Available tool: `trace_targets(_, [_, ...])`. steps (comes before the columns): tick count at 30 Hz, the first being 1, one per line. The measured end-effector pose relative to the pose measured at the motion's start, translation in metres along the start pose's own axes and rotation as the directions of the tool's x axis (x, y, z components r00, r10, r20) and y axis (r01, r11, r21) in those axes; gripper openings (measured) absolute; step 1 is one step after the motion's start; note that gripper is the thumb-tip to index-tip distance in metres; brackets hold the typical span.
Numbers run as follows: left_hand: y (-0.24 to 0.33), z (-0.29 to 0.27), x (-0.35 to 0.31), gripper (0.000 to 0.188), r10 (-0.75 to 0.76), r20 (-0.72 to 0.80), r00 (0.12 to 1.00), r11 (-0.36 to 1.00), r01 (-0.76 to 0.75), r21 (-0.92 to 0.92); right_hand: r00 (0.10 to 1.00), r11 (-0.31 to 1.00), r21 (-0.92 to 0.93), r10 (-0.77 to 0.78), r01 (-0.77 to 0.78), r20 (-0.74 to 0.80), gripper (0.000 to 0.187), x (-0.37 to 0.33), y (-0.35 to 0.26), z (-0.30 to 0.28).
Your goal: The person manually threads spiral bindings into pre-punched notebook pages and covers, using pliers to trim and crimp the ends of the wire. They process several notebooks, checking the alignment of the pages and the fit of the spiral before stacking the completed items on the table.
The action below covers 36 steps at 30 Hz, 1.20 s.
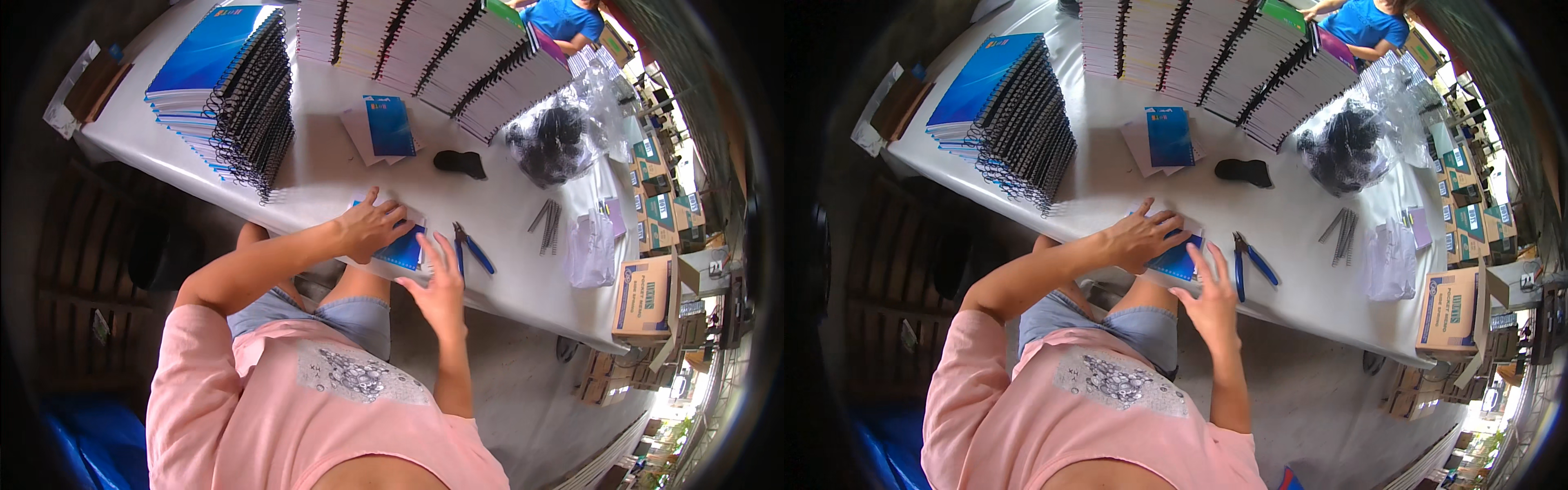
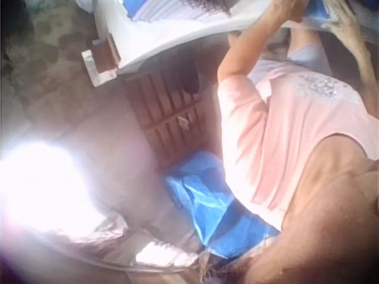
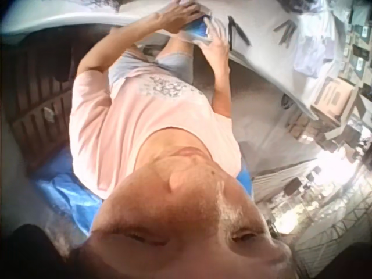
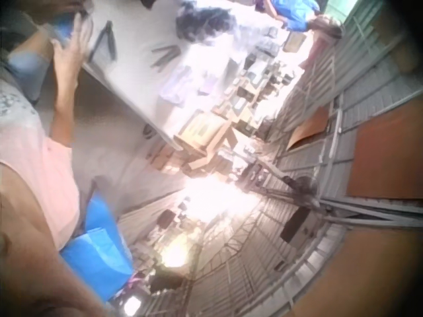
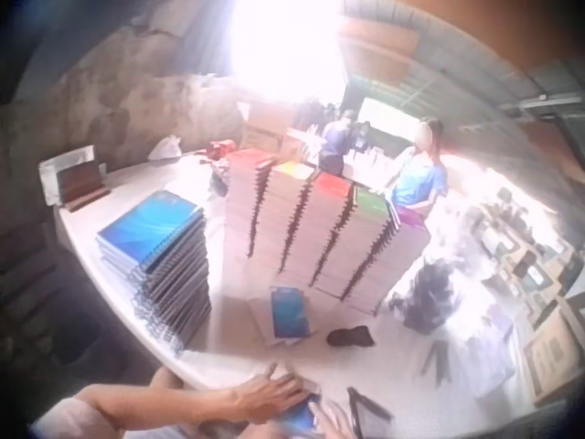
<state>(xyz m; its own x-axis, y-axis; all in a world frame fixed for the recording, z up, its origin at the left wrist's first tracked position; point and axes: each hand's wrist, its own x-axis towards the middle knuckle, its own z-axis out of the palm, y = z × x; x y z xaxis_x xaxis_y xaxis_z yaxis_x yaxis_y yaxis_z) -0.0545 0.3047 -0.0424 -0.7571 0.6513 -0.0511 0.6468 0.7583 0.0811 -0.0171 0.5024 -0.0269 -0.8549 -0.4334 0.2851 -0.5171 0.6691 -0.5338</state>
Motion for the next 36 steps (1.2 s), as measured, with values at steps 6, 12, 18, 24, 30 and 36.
trace_targets(6, [-0.012,-0.015,-0.002,0.074,0.084,0.125,0.989,0.943,-0.039,-0.33,0.992,0.987,-0.137,-0.097,0.086,-0.075,0.033,-0.011,0.024,0.024])
trace_targets(12, [-0.044,-0.068,0.005,0.035,0.046,0.178,0.983,0.909,0.033,-0.416,0.989,0.976,0.162,0.145,-0.144,0.006,0.016,0.034,0.006,-0.014])
trace_targets(18, [-0.021,-0.035,0.007,0.05,-0.1,-0.333,0.938,0.993,0.117,0.03,0.948,0.856,0.435,0.318,-0.28,-0.014,0.032,0.049,0.035,0.014])
trace_targets(24, [0.015,0.008,0.011,0.076,-0.323,-0.612,0.722,0.946,0.264,-0.189,0.913,0.553,0.778,0.402,-0.299,0.065,0.062,0.035,0.028,0.001])
trace_targets(30, [0.026,0.035,0.037,0.057,-0.404,-0.787,0.467,0.911,0.289,-0.295,0.916,0.442,0.82,0.33,-0.364,0.228,0.057,0.021,0.043,-0.012])
trace_targets(36, [0.018,0.023,0.025,0.053,-0.401,-0.85,0.342,0.906,0.289,-0.311,0.881,0.682,0.564,0.417,-0.466,0.224,0.041,0.029,0.016,-0.025])
